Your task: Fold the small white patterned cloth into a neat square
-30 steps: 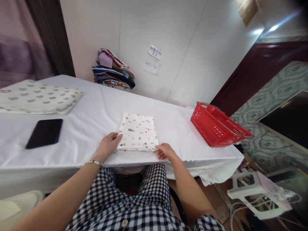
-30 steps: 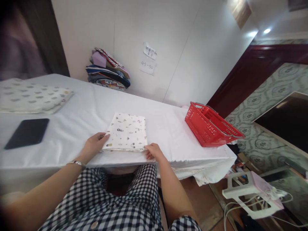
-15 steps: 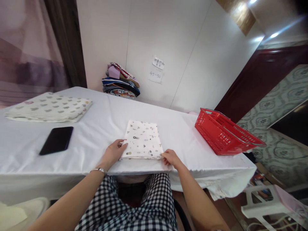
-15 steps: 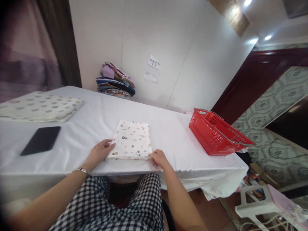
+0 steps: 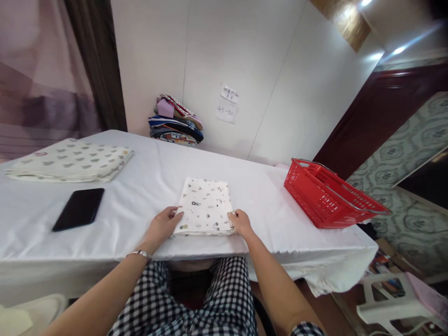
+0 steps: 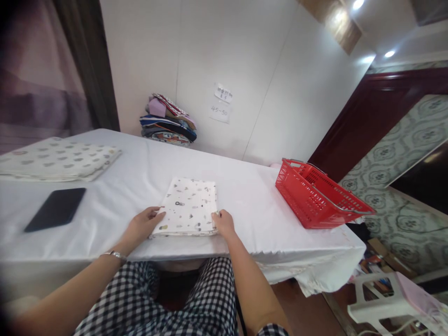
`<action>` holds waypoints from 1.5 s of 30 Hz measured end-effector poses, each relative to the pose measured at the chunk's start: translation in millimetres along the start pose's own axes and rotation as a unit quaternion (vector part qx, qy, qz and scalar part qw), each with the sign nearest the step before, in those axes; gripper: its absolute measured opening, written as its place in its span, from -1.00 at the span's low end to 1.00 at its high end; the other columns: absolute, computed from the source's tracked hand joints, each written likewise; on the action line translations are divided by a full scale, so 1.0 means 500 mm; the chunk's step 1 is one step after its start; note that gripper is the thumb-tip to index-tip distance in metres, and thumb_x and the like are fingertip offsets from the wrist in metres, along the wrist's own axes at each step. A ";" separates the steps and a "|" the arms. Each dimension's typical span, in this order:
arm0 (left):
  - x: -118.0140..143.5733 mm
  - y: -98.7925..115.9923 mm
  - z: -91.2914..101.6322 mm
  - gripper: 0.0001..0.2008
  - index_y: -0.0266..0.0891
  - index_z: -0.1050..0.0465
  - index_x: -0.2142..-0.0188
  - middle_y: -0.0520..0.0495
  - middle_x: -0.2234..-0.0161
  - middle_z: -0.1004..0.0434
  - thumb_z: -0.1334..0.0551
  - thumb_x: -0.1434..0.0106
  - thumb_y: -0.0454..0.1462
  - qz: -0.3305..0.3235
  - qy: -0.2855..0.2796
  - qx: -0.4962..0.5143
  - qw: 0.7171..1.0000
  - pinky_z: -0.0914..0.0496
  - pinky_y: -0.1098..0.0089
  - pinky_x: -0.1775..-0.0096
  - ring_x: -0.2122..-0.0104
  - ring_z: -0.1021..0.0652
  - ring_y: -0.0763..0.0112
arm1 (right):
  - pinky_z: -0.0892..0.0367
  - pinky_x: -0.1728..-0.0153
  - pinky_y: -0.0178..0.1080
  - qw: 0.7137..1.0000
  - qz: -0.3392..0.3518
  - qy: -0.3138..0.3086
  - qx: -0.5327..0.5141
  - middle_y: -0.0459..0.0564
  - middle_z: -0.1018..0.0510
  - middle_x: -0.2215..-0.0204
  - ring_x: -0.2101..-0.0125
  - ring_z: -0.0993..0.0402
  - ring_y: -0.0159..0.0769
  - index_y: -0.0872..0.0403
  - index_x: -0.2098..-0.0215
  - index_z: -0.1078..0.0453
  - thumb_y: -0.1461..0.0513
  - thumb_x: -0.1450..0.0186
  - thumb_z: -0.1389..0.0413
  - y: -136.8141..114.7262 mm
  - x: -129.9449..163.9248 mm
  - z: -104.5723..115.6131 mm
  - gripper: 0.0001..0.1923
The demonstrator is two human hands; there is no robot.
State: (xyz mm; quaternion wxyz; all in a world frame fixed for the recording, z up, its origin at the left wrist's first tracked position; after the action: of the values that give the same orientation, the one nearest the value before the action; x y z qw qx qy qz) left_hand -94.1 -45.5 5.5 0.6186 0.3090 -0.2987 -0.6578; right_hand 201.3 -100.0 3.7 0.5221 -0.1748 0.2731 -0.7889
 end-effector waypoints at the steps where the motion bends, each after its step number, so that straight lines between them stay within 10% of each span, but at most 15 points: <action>1: 0.000 -0.001 0.000 -0.56 -0.19 -0.43 0.10 -0.05 0.26 -0.55 -0.12 -0.12 -0.02 -0.001 0.001 -0.001 1.000 -0.40 0.35 0.17 0.24 -0.54 0.26 | 0.02 0.53 -0.38 1.000 0.001 0.010 0.000 -0.15 -0.35 0.60 0.52 -0.21 -0.41 0.07 0.57 -0.26 0.11 -0.20 -0.03 0.004 0.004 -0.003 -0.74; 9: -0.010 0.001 0.002 -0.60 -0.24 -0.38 0.06 -0.12 0.18 -0.52 -0.14 -0.16 -0.09 0.011 0.007 -0.032 0.999 -0.41 0.30 0.17 0.21 -0.53 0.22 | -0.09 0.47 -0.37 1.000 -0.004 -0.023 0.021 -0.10 -0.46 0.51 0.47 -0.33 -0.37 0.08 0.39 -0.36 0.06 -0.20 -0.06 0.021 -0.001 -0.005 -0.76; 13: 0.008 0.101 -0.020 -0.63 -0.38 -0.35 0.02 -0.26 0.01 -0.41 -0.11 -0.21 -0.24 -0.193 0.065 -0.101 0.974 -0.30 0.20 -0.03 0.00 -0.41 0.10 | -0.17 0.37 -0.33 0.999 -0.013 -0.026 0.013 -0.04 -0.50 0.30 0.33 -0.41 -0.31 0.04 0.08 -0.28 0.06 -0.18 -0.09 -0.001 -0.022 0.005 -0.62; 19: 0.087 0.218 -0.174 -0.51 -0.24 -0.26 -0.12 -0.22 -0.17 -0.25 -0.13 -0.23 -0.11 -0.384 -0.061 -0.181 0.904 -0.09 0.03 -0.16 -0.16 -0.24 0.08 | -0.17 0.24 -0.33 0.998 0.033 0.028 0.042 -0.01 -0.46 0.18 0.19 -0.37 -0.30 0.06 0.20 -0.30 0.17 -0.19 -0.08 -0.057 -0.074 0.006 -0.78; 25: 0.135 0.198 -0.255 -0.40 -0.13 -0.12 -0.22 -0.15 -0.24 -0.13 -0.06 -0.25 0.03 -0.430 -0.105 -0.232 0.866 0.07 -0.03 -0.19 -0.23 -0.13 0.07 | -0.17 0.24 -0.34 0.998 0.028 0.025 0.052 -0.01 -0.48 0.22 0.21 -0.37 -0.31 0.08 0.25 -0.34 0.16 -0.18 -0.09 -0.068 -0.127 -0.006 -0.80; 45: 0.136 0.183 -0.250 -0.40 0.00 -0.08 -0.23 -0.13 -0.26 -0.08 -0.13 -0.22 -0.03 -0.437 -0.119 -0.216 0.865 0.11 -0.07 -0.19 -0.24 -0.09 0.04 | -0.19 0.35 -0.36 0.999 0.002 0.041 0.025 -0.07 -0.50 0.44 0.38 -0.38 -0.34 0.06 0.44 -0.35 0.23 -0.20 0.00 -0.034 -0.174 -0.021 -0.88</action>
State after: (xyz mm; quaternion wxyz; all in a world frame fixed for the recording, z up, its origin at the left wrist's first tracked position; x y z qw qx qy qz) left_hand 57.1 -120.0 -5.0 0.2792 0.1859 -0.0543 -0.9405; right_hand 217.1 -12.4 7.0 0.5165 -0.1285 0.2747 -0.8008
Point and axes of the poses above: each hand's wrist, its own x-axis away from the middle knuckle, its own z-axis out of the back of the hand, y = z × x, the point moved 5 cm from there along -x, towards the middle knuckle
